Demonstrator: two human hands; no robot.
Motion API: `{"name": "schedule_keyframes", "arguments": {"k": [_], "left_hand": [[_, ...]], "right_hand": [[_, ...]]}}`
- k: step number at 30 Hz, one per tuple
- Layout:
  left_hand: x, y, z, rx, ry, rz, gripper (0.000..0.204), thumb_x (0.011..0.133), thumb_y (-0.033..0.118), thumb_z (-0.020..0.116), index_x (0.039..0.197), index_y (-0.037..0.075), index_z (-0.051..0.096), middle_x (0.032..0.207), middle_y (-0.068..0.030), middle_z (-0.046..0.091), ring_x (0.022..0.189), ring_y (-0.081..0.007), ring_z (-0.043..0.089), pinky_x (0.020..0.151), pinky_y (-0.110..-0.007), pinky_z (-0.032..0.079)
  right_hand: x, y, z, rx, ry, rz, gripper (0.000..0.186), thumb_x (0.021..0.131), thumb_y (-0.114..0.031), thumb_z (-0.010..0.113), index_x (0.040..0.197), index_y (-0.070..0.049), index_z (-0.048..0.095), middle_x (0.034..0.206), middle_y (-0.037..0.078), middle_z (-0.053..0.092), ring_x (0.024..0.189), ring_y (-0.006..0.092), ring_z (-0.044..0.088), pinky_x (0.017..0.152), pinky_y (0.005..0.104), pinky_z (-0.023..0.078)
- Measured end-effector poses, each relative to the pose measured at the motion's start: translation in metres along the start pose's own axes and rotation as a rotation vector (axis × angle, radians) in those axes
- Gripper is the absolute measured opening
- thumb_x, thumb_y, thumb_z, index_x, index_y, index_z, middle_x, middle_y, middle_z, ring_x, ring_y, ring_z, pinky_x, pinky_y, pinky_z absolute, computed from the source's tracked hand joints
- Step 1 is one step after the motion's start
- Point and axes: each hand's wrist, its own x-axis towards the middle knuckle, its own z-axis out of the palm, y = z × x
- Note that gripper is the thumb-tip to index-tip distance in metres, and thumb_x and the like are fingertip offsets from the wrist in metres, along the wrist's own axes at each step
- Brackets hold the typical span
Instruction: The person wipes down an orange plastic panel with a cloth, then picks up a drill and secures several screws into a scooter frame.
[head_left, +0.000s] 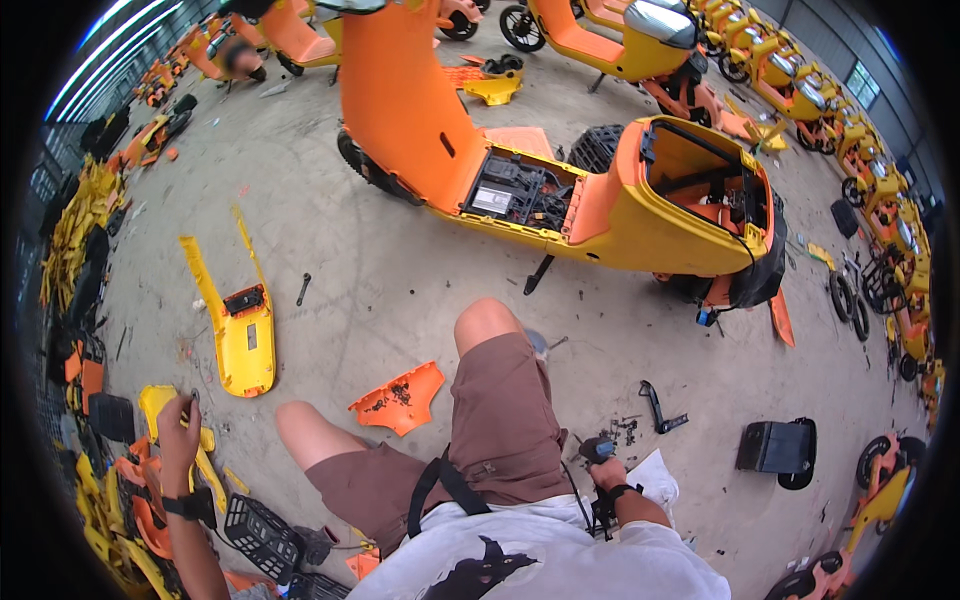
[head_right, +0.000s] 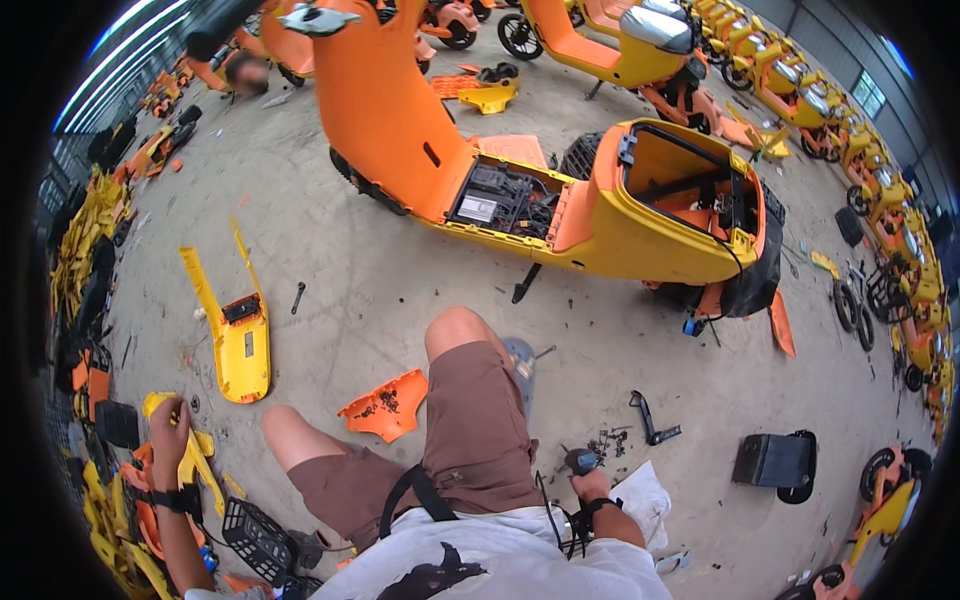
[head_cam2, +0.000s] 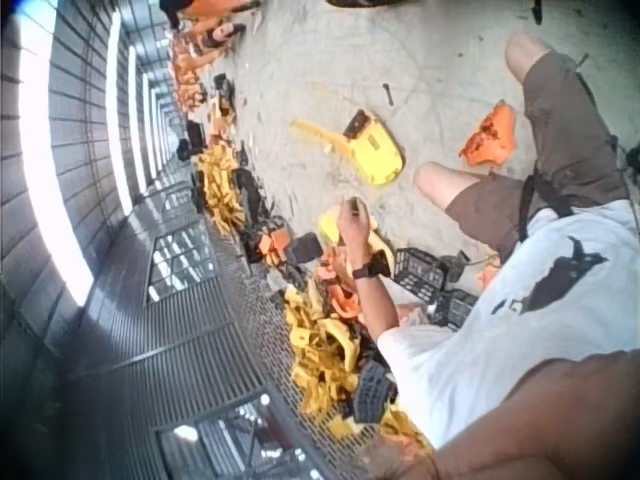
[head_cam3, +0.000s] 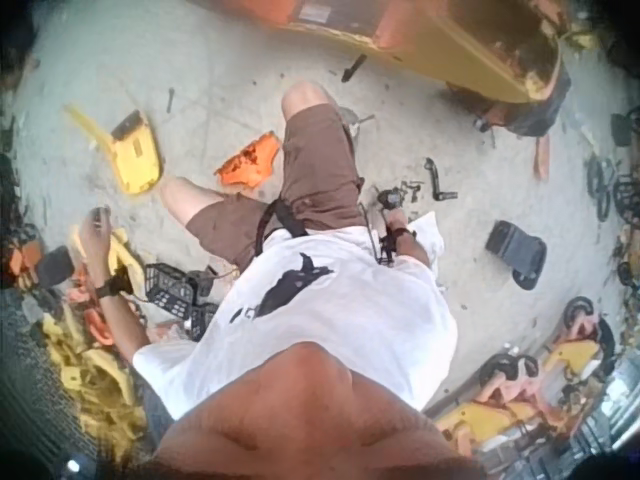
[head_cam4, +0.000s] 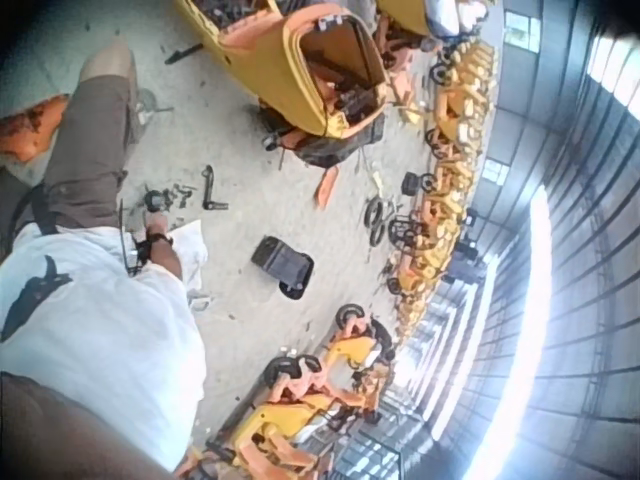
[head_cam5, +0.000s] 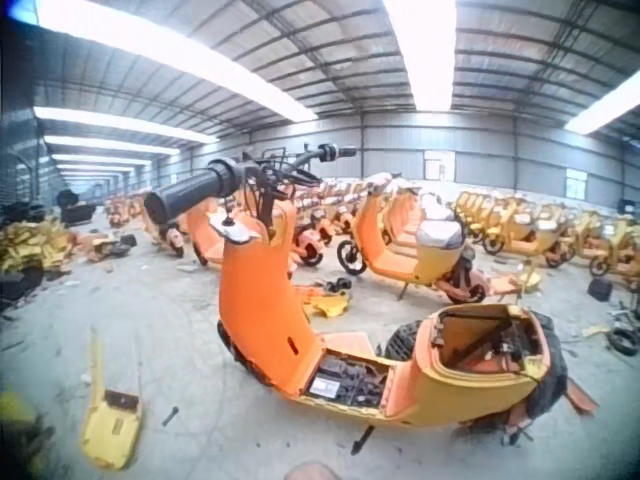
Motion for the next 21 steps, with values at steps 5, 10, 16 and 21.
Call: {"name": "schedule_keyframes", "arguments": {"k": [5,10,16,21], "left_hand": [[0.001,-0.02,0.009,0.207,-0.159,0.051,0.009,0.084,0.004,0.061,0.083,-0.004,0.059,0.075,-0.0206,0.06,0.069,-0.0372,0.059,0.062,-0.041,0.046],[0.072,0.005,0.042,0.209,-0.227,0.054,0.009,0.082,0.003,0.06,0.079,-0.004,0.056,0.067,-0.0203,0.057,0.062,-0.0371,0.056,0.058,-0.041,0.043],[0.191,0.084,0.07,0.196,-0.201,0.223,0.009,0.083,0.004,0.06,0.079,-0.004,0.057,0.065,-0.0199,0.056,0.059,-0.0348,0.057,0.054,-0.04,0.042],[0.221,0.118,0.102,0.17,-0.279,0.313,0.01,0.081,0.007,0.063,0.082,-0.002,0.06,0.07,-0.0195,0.061,0.062,-0.0365,0.059,0.057,-0.042,0.046]], "right_hand": [[0.015,-0.026,-0.026,0.163,0.101,-0.02,0.04,0.071,-0.031,0.065,0.098,-0.002,0.07,0.102,0.022,0.068,0.099,0.037,0.065,0.088,0.0435,0.052],[0.06,-0.033,-0.032,0.16,0.077,0.051,0.043,0.074,-0.032,0.063,0.104,-0.002,0.069,0.105,0.023,0.067,0.101,0.0354,0.065,0.089,0.042,0.053],[0.092,-0.018,-0.042,0.102,0.027,0.066,0.042,0.075,-0.03,0.063,0.107,-0.003,0.068,0.108,0.02,0.068,0.101,0.0325,0.066,0.088,0.0405,0.053],[0.103,-0.042,-0.061,-0.095,-0.016,-0.018,0.04,0.074,-0.03,0.065,0.105,-0.005,0.068,0.106,0.016,0.069,0.099,0.0299,0.067,0.085,0.0392,0.054]]}}
